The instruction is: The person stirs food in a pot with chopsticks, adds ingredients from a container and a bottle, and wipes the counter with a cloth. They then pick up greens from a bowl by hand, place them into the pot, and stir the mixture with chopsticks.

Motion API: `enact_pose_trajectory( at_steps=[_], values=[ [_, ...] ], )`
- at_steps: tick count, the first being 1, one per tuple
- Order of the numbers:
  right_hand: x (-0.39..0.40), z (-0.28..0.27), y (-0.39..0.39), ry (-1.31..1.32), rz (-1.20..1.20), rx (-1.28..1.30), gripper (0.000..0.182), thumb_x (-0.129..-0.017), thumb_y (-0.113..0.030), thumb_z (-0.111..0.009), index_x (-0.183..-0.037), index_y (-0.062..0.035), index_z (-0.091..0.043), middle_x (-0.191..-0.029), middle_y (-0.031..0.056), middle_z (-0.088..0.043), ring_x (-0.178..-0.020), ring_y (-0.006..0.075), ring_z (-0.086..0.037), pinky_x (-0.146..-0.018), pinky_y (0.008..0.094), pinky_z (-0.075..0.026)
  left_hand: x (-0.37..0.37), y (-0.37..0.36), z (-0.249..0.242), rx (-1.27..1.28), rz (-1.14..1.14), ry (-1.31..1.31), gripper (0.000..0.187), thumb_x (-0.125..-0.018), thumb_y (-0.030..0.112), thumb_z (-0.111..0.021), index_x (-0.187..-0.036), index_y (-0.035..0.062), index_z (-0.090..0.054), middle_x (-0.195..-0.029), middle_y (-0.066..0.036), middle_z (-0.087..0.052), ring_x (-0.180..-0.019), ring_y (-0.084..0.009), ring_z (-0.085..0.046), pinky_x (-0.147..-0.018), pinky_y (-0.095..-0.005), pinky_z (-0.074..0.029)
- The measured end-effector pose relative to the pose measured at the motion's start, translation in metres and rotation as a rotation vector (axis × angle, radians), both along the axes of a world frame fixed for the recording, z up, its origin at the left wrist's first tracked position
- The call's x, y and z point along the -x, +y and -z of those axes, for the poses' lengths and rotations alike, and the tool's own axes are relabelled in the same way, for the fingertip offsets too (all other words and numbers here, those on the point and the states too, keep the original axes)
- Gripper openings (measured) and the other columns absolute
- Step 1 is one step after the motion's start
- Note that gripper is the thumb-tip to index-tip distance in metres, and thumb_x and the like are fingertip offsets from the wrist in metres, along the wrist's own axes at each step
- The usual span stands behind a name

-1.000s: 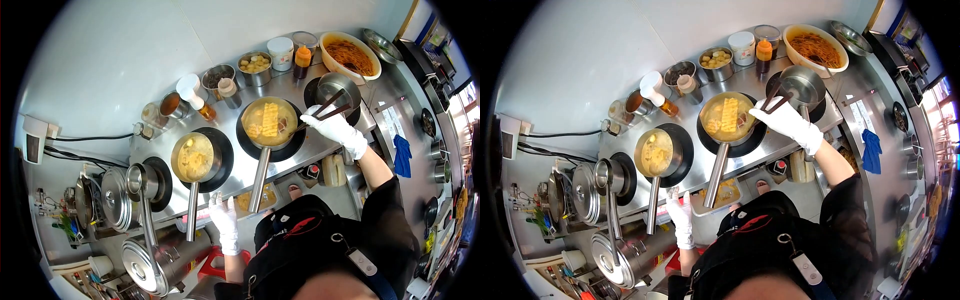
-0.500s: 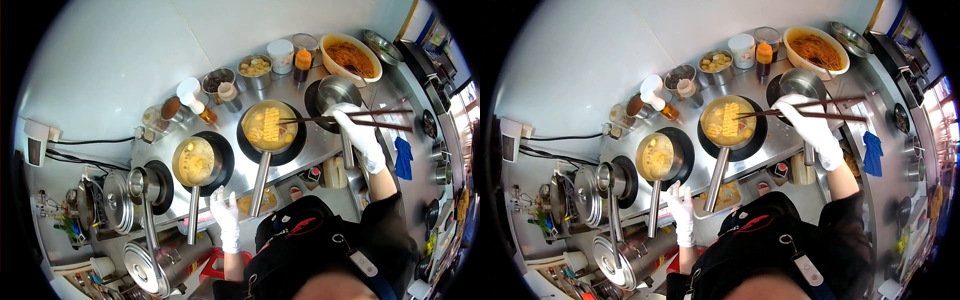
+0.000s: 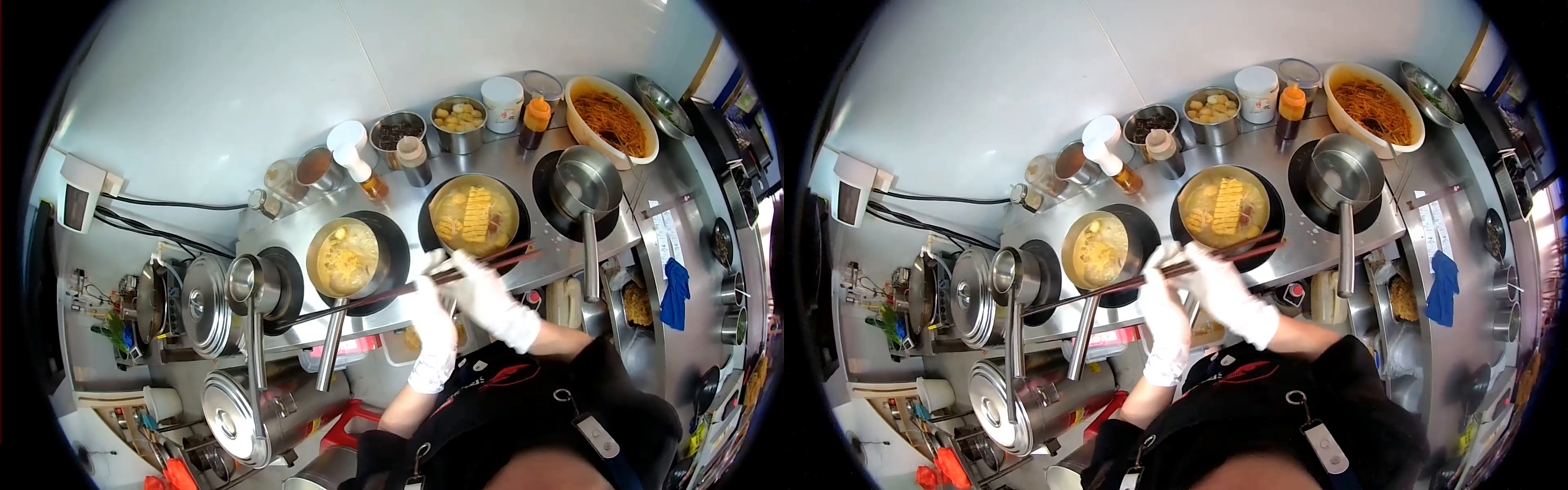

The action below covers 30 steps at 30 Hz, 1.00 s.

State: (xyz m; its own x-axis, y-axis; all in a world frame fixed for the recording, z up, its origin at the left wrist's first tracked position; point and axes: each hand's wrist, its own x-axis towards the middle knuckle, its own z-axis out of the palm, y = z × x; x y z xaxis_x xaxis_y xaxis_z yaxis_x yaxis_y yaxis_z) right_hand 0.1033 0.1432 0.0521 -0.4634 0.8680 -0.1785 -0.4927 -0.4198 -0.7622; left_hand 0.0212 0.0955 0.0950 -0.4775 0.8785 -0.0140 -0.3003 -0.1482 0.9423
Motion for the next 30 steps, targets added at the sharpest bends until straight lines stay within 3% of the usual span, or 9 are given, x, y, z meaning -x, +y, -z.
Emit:
enact_pose_trajectory(
  at_steps=[1,2,5,6,9,12,18,27,30],
  values=[
    [0.021,0.002,-0.003,0.496,-0.192,0.51,0.026,-0.097,-0.02,-0.056,-0.114,-0.0002,-0.057,-0.113,0.01,-0.062,-0.103,0.0193,-0.062,-0.091,0.0334,-0.051,0.015,-0.004,-0.026,0.303,-0.097,0.2,0.036,-0.103,0.022,-0.035,-0.12,-0.0023,-0.056,-0.123,-0.015,-0.061,-0.111,-0.0212,-0.058,-0.099,-0.0336,-0.043],
    [0.026,-0.018,-0.011,0.497,-0.251,0.497,0.03,-0.096,-0.017,-0.058,-0.119,0.0011,-0.055,-0.119,0.0097,-0.06,-0.105,0.018,-0.061,-0.093,0.0321,-0.049,0.026,-0.006,-0.026,0.109,-0.245,0.241,0.033,-0.101,0.017,-0.035,-0.113,-0.0009,-0.06,-0.115,-0.015,-0.064,-0.107,-0.0241,-0.06,-0.096,-0.0346,-0.045],
    [0.041,-0.02,0.01,-0.076,-0.407,-0.205,0.032,-0.089,-0.016,-0.067,-0.115,0.0012,-0.059,-0.108,0.0076,-0.065,-0.096,0.0136,-0.062,-0.086,0.0288,-0.051,0.083,-0.029,-0.053,0.053,-0.609,0.162,0.019,-0.095,0.01,-0.043,-0.084,0.0027,-0.057,-0.097,-0.017,-0.065,-0.093,-0.0279,-0.063,-0.091,-0.0376,-0.049],
    [0.045,-0.015,0.034,-0.371,-0.371,-0.401,0.029,-0.086,-0.016,-0.07,-0.109,0.0016,-0.062,-0.097,0.0057,-0.068,-0.089,0.012,-0.064,-0.08,0.0265,-0.053,0.102,-0.047,-0.065,0.266,-0.801,0.953,0.014,-0.093,0.001,-0.045,-0.084,0.0037,-0.056,-0.092,-0.017,-0.064,-0.081,-0.0236,-0.062,-0.081,-0.0368,-0.053],
    [0.08,0.04,0.121,-0.575,0.379,-0.469,0.045,-0.072,-0.018,-0.078,-0.108,-0.0021,-0.054,-0.095,0.0081,-0.06,-0.081,0.0154,-0.057,-0.073,0.0297,-0.048,0.167,-0.097,-0.074,-0.304,-0.92,-0.052,0.023,-0.1,0.023,-0.044,-0.08,0.0105,-0.045,-0.065,0.001,-0.029,-0.06,-0.0134,-0.033,-0.066,-0.0294,-0.042],
    [0.123,0.075,0.203,-0.918,0.674,-0.471,0.088,-0.061,-0.021,-0.086,-0.13,0.0102,-0.039,-0.129,0.0272,-0.048,-0.123,0.0376,-0.046,-0.106,0.0385,-0.036,0.168,-0.117,-0.08,-0.059,-1.127,0.152,0.028,-0.102,0.031,-0.044,-0.082,0.0116,-0.045,-0.064,0.002,-0.027,-0.057,-0.0117,-0.029,-0.066,-0.0295,-0.037],
    [0.173,0.116,0.256,-0.789,0.953,-0.39,0.08,-0.058,-0.012,-0.087,-0.123,0.0056,-0.044,-0.12,0.0223,-0.053,-0.115,0.0374,-0.051,-0.102,0.0396,-0.04,0.162,-0.143,-0.053,-0.05,-0.964,-0.103,0.034,-0.101,0.036,-0.045,-0.077,0.0119,-0.046,-0.06,0.002,-0.033,-0.054,-0.0117,-0.031,-0.062,-0.0289,-0.034],
    [0.169,0.102,0.219,-0.673,0.937,-0.455,0.065,-0.065,-0.016,-0.084,-0.117,0.0029,-0.048,-0.108,0.0194,-0.061,-0.101,0.0289,-0.062,-0.09,0.0354,-0.048,0.181,-0.158,-0.033,-0.056,-0.796,-0.15,0.033,-0.103,0.033,-0.042,-0.079,0.0115,-0.05,-0.06,0.001,-0.037,-0.055,-0.0128,-0.034,-0.064,-0.0314,-0.038],
    [0.148,0.055,0.177,-0.792,0.465,-0.715,0.073,-0.068,-0.02,-0.082,-0.126,0.0026,-0.043,-0.112,0.022,-0.062,-0.106,0.0306,-0.062,-0.091,0.0365,-0.048,0.189,-0.157,-0.032,-0.106,-0.701,-0.188,0.033,-0.103,0.034,-0.04,-0.081,0.0122,-0.053,-0.06,0.0,-0.041,-0.055,-0.0137,-0.037,-0.065,-0.0325,-0.039]
  ],
)
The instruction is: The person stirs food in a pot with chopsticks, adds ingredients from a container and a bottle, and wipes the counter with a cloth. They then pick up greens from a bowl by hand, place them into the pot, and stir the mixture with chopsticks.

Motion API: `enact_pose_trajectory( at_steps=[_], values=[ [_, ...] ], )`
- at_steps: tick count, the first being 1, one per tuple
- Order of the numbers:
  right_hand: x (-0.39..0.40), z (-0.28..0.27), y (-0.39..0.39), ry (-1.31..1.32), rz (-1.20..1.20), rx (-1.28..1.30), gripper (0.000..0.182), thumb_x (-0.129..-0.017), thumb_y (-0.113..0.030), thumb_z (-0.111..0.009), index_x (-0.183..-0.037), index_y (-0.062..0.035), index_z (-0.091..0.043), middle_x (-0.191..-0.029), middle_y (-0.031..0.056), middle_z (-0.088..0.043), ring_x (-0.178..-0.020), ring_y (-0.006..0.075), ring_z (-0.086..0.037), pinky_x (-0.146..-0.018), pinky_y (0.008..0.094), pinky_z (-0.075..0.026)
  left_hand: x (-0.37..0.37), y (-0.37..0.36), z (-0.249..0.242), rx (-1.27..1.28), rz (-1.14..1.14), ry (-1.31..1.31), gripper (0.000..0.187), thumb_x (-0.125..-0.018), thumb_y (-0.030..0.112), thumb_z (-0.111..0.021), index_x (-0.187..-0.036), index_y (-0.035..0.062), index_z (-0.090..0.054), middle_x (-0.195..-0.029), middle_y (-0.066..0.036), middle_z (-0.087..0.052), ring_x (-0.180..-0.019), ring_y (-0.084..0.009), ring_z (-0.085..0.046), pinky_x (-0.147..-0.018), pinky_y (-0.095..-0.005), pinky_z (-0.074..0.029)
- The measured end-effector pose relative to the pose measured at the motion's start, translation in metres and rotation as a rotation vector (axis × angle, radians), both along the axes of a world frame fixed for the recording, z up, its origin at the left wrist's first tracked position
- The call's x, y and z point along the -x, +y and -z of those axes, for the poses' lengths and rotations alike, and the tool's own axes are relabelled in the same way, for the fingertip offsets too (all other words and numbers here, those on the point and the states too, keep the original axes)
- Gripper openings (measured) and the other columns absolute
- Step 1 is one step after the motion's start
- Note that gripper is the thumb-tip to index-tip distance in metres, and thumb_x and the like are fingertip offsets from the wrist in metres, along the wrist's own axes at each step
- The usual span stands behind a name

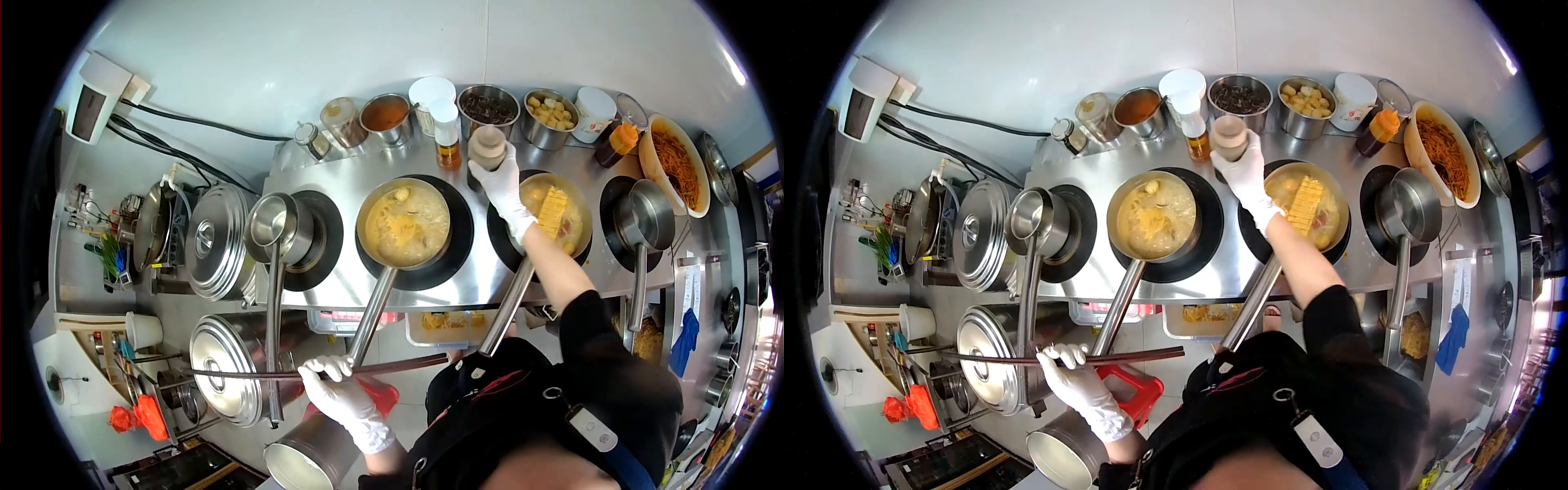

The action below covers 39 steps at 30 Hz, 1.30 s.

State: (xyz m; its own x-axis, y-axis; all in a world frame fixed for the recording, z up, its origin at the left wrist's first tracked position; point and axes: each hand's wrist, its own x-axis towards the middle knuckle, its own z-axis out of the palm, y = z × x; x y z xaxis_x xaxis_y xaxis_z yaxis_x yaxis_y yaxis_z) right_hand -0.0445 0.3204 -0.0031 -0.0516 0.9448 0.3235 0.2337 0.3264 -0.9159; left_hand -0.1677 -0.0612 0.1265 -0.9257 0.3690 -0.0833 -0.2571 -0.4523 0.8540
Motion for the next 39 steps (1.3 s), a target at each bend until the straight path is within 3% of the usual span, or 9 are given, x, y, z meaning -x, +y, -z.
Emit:
enact_pose_trajectory(
  at_steps=[5,9,16,23,25,32,34,37,39],
  values=[
    [-0.007,-0.067,-0.027,-0.6,-0.574,-0.22,0.057,-0.062,-0.02,-0.08,-0.108,0.0007,-0.054,-0.097,0.0216,-0.064,-0.093,0.0389,-0.063,-0.08,0.0417,-0.051,0.003,0.008,0.001,0.039,0.017,-0.027,0.031,-0.102,0.036,-0.044,-0.081,0.0128,-0.05,-0.061,0.001,-0.04,-0.056,-0.014,-0.036,-0.064,-0.0321,-0.037],
    [-0.002,-0.068,-0.035,-1.165,-0.659,-0.742,0.03,-0.064,-0.017,-0.074,-0.088,-0.0053,-0.061,-0.076,0.0116,-0.061,-0.071,0.029,-0.063,-0.067,0.0388,-0.049,0.0,0.005,0.001,0.097,0.01,0.015,0.031,-0.102,0.035,-0.044,-0.08,0.013,-0.049,-0.061,0.001,-0.039,-0.057,-0.0139,-0.035,-0.062,-0.0303,-0.036],
    [0.01,-0.046,-0.038,-1.334,-0.539,-1.009,0.004,-0.072,-0.01,-0.06,-0.075,-0.0079,-0.062,-0.069,0.0083,-0.061,-0.067,0.0244,-0.062,-0.063,0.0356,-0.047,0.0,-0.01,0.007,0.107,0.006,-0.014,0.033,-0.102,0.035,-0.043,-0.078,0.0122,-0.047,-0.062,0.0,-0.04,-0.057,-0.0145,-0.037,-0.063,-0.031,-0.037],
    [-0.012,-0.058,-0.037,-1.193,-0.646,-0.597,0.036,-0.064,-0.016,-0.074,-0.096,-0.0038,-0.062,-0.084,0.0132,-0.065,-0.08,0.0321,-0.065,-0.071,0.0403,-0.049,-0.005,-0.011,0.011,0.123,0.038,-0.013,0.033,-0.102,0.034,-0.043,-0.079,0.0116,-0.046,-0.062,-0.001,-0.04,-0.057,-0.0157,-0.038,-0.063,-0.0319,-0.038],
    [-0.021,-0.06,-0.034,-0.833,-0.778,0.014,0.058,-0.063,-0.02,-0.077,-0.113,-0.001,-0.054,-0.099,0.0175,-0.065,-0.095,0.0349,-0.063,-0.083,0.0406,-0.049,-0.008,-0.008,0.011,0.127,0.057,-0.005,0.033,-0.102,0.034,-0.043,-0.079,0.0114,-0.046,-0.062,-0.001,-0.04,-0.057,-0.0156,-0.038,-0.063,-0.0317,-0.038],
    [-0.11,-0.082,-0.033,-0.367,-0.751,0.219,0.07,-0.067,-0.027,-0.076,-0.125,0.0003,-0.048,-0.114,0.0185,-0.061,-0.108,0.0299,-0.058,-0.096,0.0357,-0.043,-0.015,0.008,0.025,0.116,0.111,-0.071,0.032,-0.1,0.036,-0.047,-0.08,0.0115,-0.047,-0.061,0.0,-0.039,-0.056,-0.0156,-0.037,-0.063,-0.0316,-0.037],
    [-0.144,-0.087,-0.028,-0.405,-0.701,0.214,0.068,-0.066,-0.025,-0.076,-0.124,-0.0014,-0.05,-0.113,0.0195,-0.061,-0.109,0.0319,-0.057,-0.095,0.0366,-0.043,-0.02,0.014,0.025,0.121,0.128,-0.087,0.032,-0.1,0.036,-0.046,-0.081,0.0106,-0.047,-0.061,-0.001,-0.038,-0.056,-0.0157,-0.038,-0.064,-0.0319,-0.039],
    [-0.189,-0.117,-0.031,-0.851,-0.588,0.136,0.073,-0.06,-0.023,-0.078,-0.124,0.0,-0.049,-0.115,0.0226,-0.06,-0.108,0.041,-0.056,-0.094,0.0417,-0.046,-0.025,0.022,0.029,0.099,0.176,-0.108,0.032,-0.101,0.035,-0.045,-0.082,0.01,-0.046,-0.061,-0.001,-0.037,-0.056,-0.0156,-0.038,-0.065,-0.032,-0.039],
    [-0.216,-0.101,-0.026,-1.207,-0.483,-0.068,0.062,-0.058,-0.02,-0.079,-0.113,-0.0011,-0.055,-0.099,0.0186,-0.063,-0.095,0.0369,-0.061,-0.083,0.0411,-0.049,-0.029,0.027,0.032,0.089,0.219,-0.101,0.032,-0.101,0.035,-0.043,-0.082,0.0097,-0.045,-0.061,-0.001,-0.037,-0.057,-0.0155,-0.037,-0.066,-0.0319,-0.039]
  ],
)
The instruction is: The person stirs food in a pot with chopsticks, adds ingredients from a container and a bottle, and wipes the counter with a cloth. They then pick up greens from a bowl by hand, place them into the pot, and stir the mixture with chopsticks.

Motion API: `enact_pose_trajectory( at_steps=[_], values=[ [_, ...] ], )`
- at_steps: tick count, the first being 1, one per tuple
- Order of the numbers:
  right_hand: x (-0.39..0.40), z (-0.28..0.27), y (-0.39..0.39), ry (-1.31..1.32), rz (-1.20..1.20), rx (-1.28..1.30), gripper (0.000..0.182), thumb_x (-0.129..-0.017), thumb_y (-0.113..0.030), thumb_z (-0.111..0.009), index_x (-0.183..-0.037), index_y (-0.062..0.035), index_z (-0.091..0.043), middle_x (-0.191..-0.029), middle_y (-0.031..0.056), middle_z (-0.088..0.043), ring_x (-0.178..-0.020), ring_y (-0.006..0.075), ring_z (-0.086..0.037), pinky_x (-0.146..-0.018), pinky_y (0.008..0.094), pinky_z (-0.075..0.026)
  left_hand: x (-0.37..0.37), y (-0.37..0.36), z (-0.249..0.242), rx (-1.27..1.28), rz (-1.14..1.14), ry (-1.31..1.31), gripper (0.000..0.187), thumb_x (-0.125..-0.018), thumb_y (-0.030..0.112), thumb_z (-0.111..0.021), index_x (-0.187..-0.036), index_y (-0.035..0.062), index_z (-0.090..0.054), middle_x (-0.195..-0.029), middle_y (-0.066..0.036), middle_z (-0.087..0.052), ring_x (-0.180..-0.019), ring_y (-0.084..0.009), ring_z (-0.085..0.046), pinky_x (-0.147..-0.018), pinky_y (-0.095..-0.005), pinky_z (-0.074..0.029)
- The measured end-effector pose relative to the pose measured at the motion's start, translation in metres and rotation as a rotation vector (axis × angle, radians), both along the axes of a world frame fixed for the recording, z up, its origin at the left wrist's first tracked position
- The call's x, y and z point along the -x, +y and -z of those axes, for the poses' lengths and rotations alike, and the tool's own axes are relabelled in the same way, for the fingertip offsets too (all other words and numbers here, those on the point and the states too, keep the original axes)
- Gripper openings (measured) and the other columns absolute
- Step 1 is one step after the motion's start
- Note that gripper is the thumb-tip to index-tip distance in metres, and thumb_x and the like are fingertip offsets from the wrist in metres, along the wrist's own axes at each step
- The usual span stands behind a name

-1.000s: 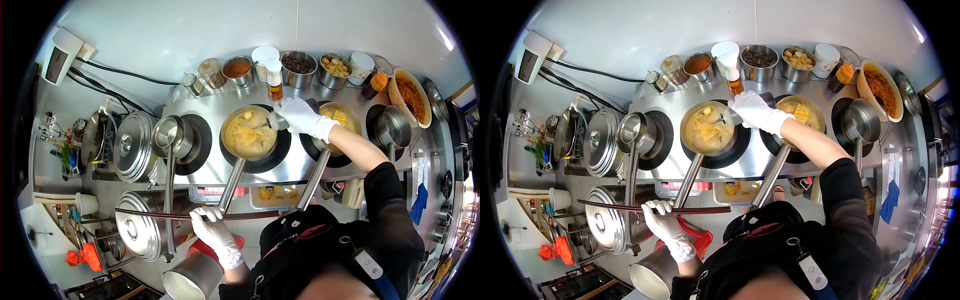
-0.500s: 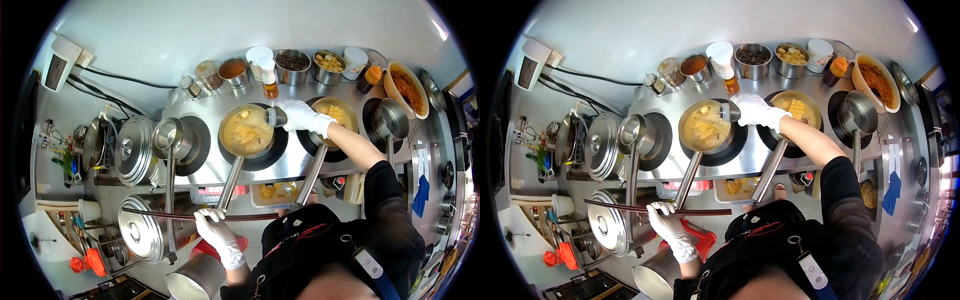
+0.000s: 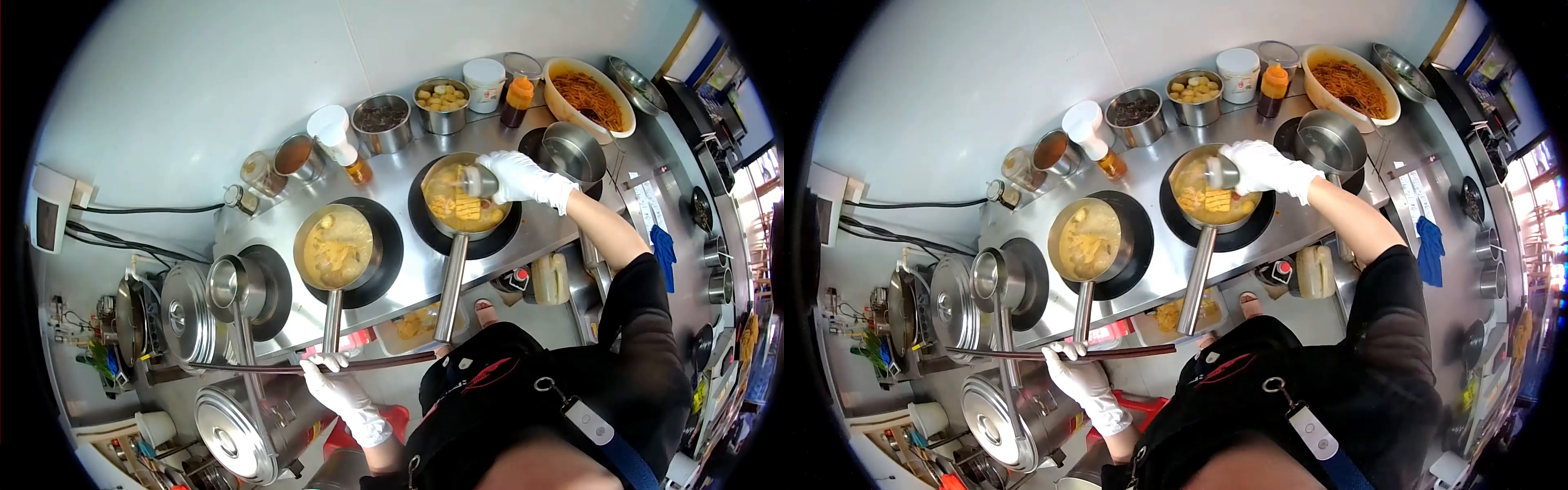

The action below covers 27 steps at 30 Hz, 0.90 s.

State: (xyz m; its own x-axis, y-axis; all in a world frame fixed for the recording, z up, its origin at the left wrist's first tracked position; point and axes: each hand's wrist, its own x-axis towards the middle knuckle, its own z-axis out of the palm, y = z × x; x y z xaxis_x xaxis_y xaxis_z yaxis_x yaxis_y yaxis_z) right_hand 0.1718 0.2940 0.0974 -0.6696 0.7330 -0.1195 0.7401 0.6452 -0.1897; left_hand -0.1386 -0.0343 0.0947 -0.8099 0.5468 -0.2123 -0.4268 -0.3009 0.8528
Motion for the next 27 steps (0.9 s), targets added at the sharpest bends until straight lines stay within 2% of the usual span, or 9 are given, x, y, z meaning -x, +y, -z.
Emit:
enact_pose_trajectory(
  at_steps=[2,6,9,13,15,18,21,23,27],
  values=[
    [-0.02,0.005,-0.005,-0.218,-0.096,-0.292,0.047,-0.057,-0.015,-0.077,-0.1,-0.0049,-0.061,-0.083,0.0124,-0.063,-0.082,0.0293,-0.063,-0.071,0.0384,-0.048,-0.008,0.007,-0.004,0.022,0.02,0.016,0.032,-0.102,0.035,-0.043,-0.083,0.0096,-0.045,-0.061,-0.001,-0.037,-0.057,-0.0155,-0.037,-0.066,-0.0321,-0.039],
    [-0.045,0.018,-0.014,-0.365,-0.206,-0.484,0.022,-0.067,-0.011,-0.067,-0.089,-0.0096,-0.064,-0.078,0.0085,-0.062,-0.078,0.0251,-0.063,-0.066,0.0354,-0.045,-0.019,0.017,-0.009,0.058,0.063,0.035,0.033,-0.102,0.036,-0.041,-0.083,0.0095,-0.046,-0.062,-0.001,-0.038,-0.058,-0.0161,-0.038,-0.068,-0.0335,-0.04],
    [-0.057,0.033,-0.015,-0.392,-0.201,-0.576,0.018,-0.071,-0.012,-0.064,-0.089,-0.0093,-0.064,-0.077,0.0079,-0.062,-0.077,0.0245,-0.062,-0.067,0.0349,-0.045,-0.027,0.023,-0.01,0.062,0.093,0.047,0.034,-0.102,0.036,-0.04,-0.081,0.0096,-0.046,-0.062,-0.002,-0.039,-0.058,-0.0165,-0.039,-0.068,-0.034,-0.04],
    [-0.068,0.023,-0.013,-0.325,-0.138,-0.391,0.033,-0.058,-0.012,-0.074,-0.089,-0.0108,-0.064,-0.079,0.0077,-0.062,-0.078,0.0243,-0.062,-0.067,0.0352,-0.045,-0.028,0.026,-0.004,0.046,0.13,0.052,0.036,-0.103,0.036,-0.039,-0.08,0.0095,-0.046,-0.062,-0.002,-0.04,-0.058,-0.0173,-0.04,-0.069,-0.0345,-0.041],
    [-0.073,0.022,-0.009,-0.309,-0.092,-0.304,0.047,-0.053,-0.011,-0.078,-0.098,-0.0075,-0.064,-0.085,0.0114,-0.063,-0.084,0.028,-0.062,-0.072,0.0382,-0.048,-0.028,0.026,-0.002,0.044,0.129,0.066,0.035,-0.103,0.036,-0.039,-0.08,0.0096,-0.046,-0.062,-0.002,-0.04,-0.058,-0.0173,-0.04,-0.069,-0.0346,-0.041],
    [-0.078,0.018,0.004,0.044,0.017,0.099,0.067,-0.059,-0.012,-0.078,-0.12,-0.0011,-0.054,-0.098,0.0193,-0.063,-0.097,0.0375,-0.06,-0.086,0.0412,-0.048,-0.026,0.026,-0.003,0.049,0.105,0.063,0.035,-0.103,0.036,-0.04,-0.081,0.0098,-0.046,-0.062,-0.002,-0.04,-0.058,-0.0172,-0.04,-0.07,-0.0347,-0.041],
    [-0.062,0.006,0.013,0.469,0.141,0.394,0.067,-0.063,-0.014,-0.076,-0.125,-0.0021,-0.051,-0.107,0.0193,-0.062,-0.107,0.0311,-0.06,-0.094,0.0364,-0.046,-0.024,0.025,-0.005,0.063,0.053,0.048,0.034,-0.102,0.036,-0.041,-0.081,0.0101,-0.047,-0.061,-0.001,-0.04,-0.057,-0.0168,-0.04,-0.068,-0.0341,-0.041],
    [-0.04,0.002,0.024,0.624,0.151,0.428,0.072,-0.066,-0.013,-0.076,-0.13,-0.0028,-0.045,-0.118,0.0141,-0.059,-0.113,0.023,-0.056,-0.101,0.0328,-0.041,-0.023,0.025,-0.006,0.071,0.021,0.052,0.033,-0.102,0.036,-0.042,-0.081,0.0103,-0.047,-0.061,-0.001,-0.04,-0.057,-0.0164,-0.04,-0.066,-0.0333,-0.04],
    [0.031,0.003,0.045,1.041,0.163,0.555,0.071,-0.072,-0.006,-0.075,-0.134,-0.0018,-0.041,-0.125,0.0085,-0.053,-0.118,0.0172,-0.05,-0.104,0.0318,-0.038,-0.024,0.027,-0.012,0.056,-0.043,0.019,0.031,-0.102,0.034,-0.044,-0.081,0.0112,-0.047,-0.06,0.0,-0.039,-0.055,-0.0146,-0.037,-0.061,-0.0305,-0.037]
  ],
)
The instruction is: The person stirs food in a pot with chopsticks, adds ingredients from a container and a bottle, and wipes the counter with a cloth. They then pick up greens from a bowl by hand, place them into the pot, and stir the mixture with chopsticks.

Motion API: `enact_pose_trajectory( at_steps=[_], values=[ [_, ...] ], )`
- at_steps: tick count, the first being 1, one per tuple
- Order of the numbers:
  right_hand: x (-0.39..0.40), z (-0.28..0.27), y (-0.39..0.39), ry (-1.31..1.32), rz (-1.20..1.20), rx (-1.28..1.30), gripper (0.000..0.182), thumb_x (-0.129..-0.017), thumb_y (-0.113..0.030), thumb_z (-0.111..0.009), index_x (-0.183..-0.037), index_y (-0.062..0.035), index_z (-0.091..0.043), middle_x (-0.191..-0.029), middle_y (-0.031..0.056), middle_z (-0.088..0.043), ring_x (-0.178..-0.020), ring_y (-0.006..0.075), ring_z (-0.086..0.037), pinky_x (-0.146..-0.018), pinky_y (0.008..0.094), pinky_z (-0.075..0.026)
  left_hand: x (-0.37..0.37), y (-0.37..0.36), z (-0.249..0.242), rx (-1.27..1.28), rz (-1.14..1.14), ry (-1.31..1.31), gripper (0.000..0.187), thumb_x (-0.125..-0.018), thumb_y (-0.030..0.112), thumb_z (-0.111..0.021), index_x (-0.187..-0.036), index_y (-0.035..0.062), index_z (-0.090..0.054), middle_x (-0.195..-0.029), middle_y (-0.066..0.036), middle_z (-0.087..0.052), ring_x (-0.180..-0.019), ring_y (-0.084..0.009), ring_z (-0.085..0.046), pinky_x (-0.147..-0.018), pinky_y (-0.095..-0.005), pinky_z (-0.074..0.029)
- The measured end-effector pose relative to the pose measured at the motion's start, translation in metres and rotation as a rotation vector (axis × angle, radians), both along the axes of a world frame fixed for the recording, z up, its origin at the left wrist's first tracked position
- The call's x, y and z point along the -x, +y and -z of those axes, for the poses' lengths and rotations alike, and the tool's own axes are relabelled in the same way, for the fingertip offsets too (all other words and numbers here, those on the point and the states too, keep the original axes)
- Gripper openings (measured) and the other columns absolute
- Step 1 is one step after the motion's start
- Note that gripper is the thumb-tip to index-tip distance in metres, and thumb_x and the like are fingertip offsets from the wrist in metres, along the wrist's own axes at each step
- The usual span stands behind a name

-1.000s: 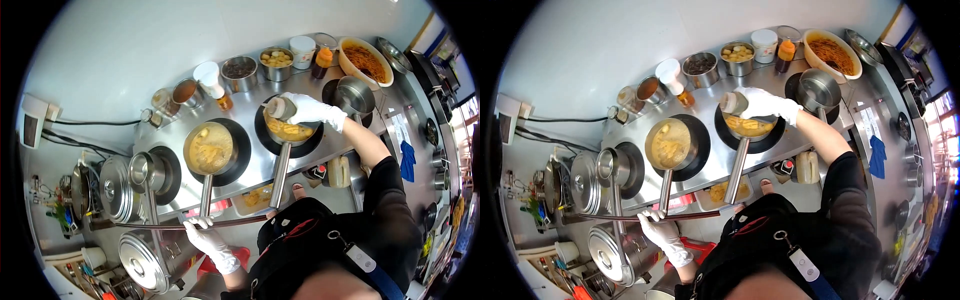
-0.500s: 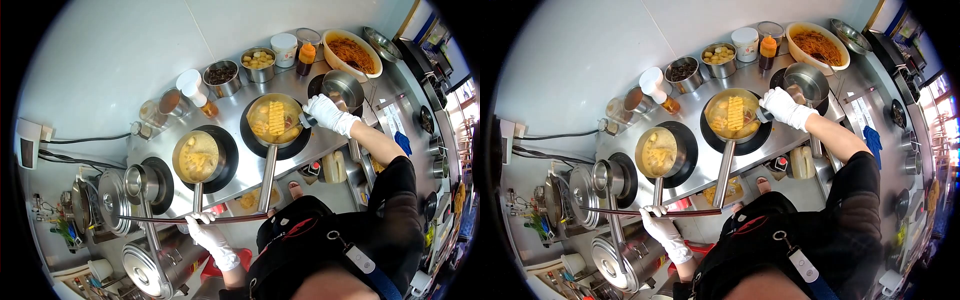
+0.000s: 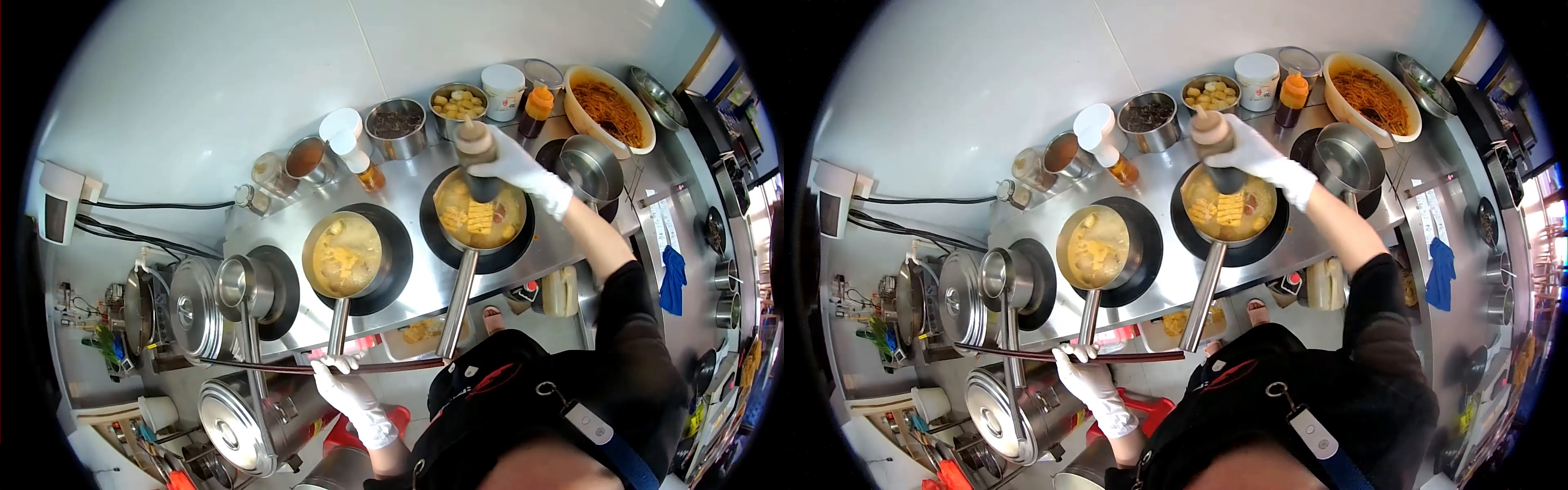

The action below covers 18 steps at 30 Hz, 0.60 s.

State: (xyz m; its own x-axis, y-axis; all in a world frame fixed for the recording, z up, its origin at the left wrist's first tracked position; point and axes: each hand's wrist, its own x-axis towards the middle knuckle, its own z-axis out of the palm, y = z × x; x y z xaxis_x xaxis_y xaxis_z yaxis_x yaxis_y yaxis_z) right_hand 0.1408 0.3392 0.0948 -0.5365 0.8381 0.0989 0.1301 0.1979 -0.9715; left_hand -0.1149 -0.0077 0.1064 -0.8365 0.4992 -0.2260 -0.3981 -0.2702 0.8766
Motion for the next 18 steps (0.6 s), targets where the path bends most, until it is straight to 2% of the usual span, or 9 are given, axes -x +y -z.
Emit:
enact_pose_trajectory(
  at_steps=[3,6,7,9,12,14,15,16,18],
  values=[
    [0.063,0.027,0.015,0.191,0.053,-0.083,0.071,-0.074,-0.002,-0.077,-0.135,-0.0015,-0.04,-0.127,0.0084,-0.052,-0.119,0.0169,-0.049,-0.104,0.0309,-0.039,0.006,-0.002,0.006,-0.002,-0.026,-0.021,0.031,-0.101,0.034,-0.044,-0.08,0.012,-0.047,-0.059,0.0,-0.038,-0.055,-0.0136,-0.034,-0.061,-0.0291,-0.036],
    [0.119,0.057,0.024,0.195,0.191,-0.061,0.071,-0.069,-0.007,-0.081,-0.13,-0.0019,-0.044,-0.12,0.01,-0.056,-0.112,0.0174,-0.053,-0.099,0.0311,-0.043,0.01,-0.006,0.007,0.061,-0.021,0.044,0.032,-0.102,0.034,-0.042,-0.078,0.0134,-0.045,-0.061,0.0,-0.038,-0.057,-0.013,-0.035,-0.063,-0.03,-0.036],
    [0.135,0.085,0.035,0.158,0.246,-0.162,0.07,-0.068,-0.01,-0.082,-0.127,-0.0028,-0.047,-0.118,0.01,-0.057,-0.109,0.0169,-0.055,-0.097,0.0313,-0.044,0.007,-0.005,0.002,0.092,-0.041,0.062,0.032,-0.102,0.034,-0.042,-0.077,0.0137,-0.044,-0.062,0.001,-0.037,-0.057,-0.0126,-0.035,-0.063,-0.0297,-0.036],
    [0.152,0.09,0.029,0.155,0.31,-0.127,0.065,-0.066,-0.016,-0.081,-0.122,-0.0048,-0.05,-0.114,0.0131,-0.058,-0.109,0.024,-0.058,-0.096,0.0347,-0.046,0.003,-0.003,-0.006,0.162,-0.049,0.146,0.034,-0.102,0.035,-0.042,-0.077,0.0122,-0.044,-0.061,0.0,-0.036,-0.059,-0.0135,-0.036,-0.065,-0.0314,-0.039],
    [0.168,0.126,0.036,0.137,0.444,-0.124,0.064,-0.065,-0.013,-0.078,-0.122,-0.0062,-0.05,-0.115,0.0187,-0.057,-0.113,0.0328,-0.056,-0.098,0.0372,-0.045,0.011,-0.009,0.009,0.146,0.009,0.216,0.038,-0.102,0.039,-0.042,-0.077,0.0106,-0.047,-0.062,0.0,-0.038,-0.06,-0.0147,-0.037,-0.069,-0.0352,-0.042],
    [0.167,0.126,0.032,0.154,0.468,-0.089,0.061,-0.063,-0.012,-0.078,-0.116,-0.0027,-0.05,-0.116,0.0201,-0.057,-0.113,0.0347,-0.056,-0.097,0.0389,-0.045,0.003,0.002,0.002,-0.013,0.096,0.098,0.036,-0.103,0.033,-0.041,-0.073,0.0128,-0.042,-0.063,0.001,-0.035,-0.059,-0.0128,-0.035,-0.062,-0.0281,-0.035],
    [0.174,0.131,0.031,0.078,0.546,-0.138,0.062,-0.062,-0.012,-0.078,-0.116,-0.0001,-0.05,-0.116,0.0211,-0.057,-0.112,0.0356,-0.056,-0.097,0.0397,-0.045,0.0,0.004,0.005,0.0,0.095,0.148,0.035,-0.103,0.032,-0.041,-0.075,0.0118,-0.044,-0.063,0.001,-0.036,-0.059,-0.013,-0.036,-0.061,-0.0279,-0.035],
    [0.174,0.135,0.03,0.002,0.619,-0.188,0.064,-0.062,-0.012,-0.078,-0.116,0.0024,-0.049,-0.116,0.0221,-0.057,-0.11,0.0364,-0.057,-0.096,0.0406,-0.046,0.005,0.005,0.008,0.003,0.075,0.073,0.033,-0.102,0.032,-0.044,-0.076,0.011,-0.046,-0.062,0.0,-0.037,-0.059,-0.0134,-0.036,-0.06,-0.0279,-0.035],
    [0.147,0.097,0.023,-0.179,0.387,0.005,0.068,-0.062,-0.015,-0.078,-0.119,0.0077,-0.048,-0.117,0.0245,-0.057,-0.109,0.0375,-0.057,-0.095,0.0417,-0.046,-0.022,0.027,-0.012,0.127,-0.011,0.096,0.031,-0.1,0.032,-0.048,-0.077,0.0107,-0.047,-0.063,0.0,-0.038,-0.058,-0.0134,-0.037,-0.06,-0.0279,-0.036]
  ],
)
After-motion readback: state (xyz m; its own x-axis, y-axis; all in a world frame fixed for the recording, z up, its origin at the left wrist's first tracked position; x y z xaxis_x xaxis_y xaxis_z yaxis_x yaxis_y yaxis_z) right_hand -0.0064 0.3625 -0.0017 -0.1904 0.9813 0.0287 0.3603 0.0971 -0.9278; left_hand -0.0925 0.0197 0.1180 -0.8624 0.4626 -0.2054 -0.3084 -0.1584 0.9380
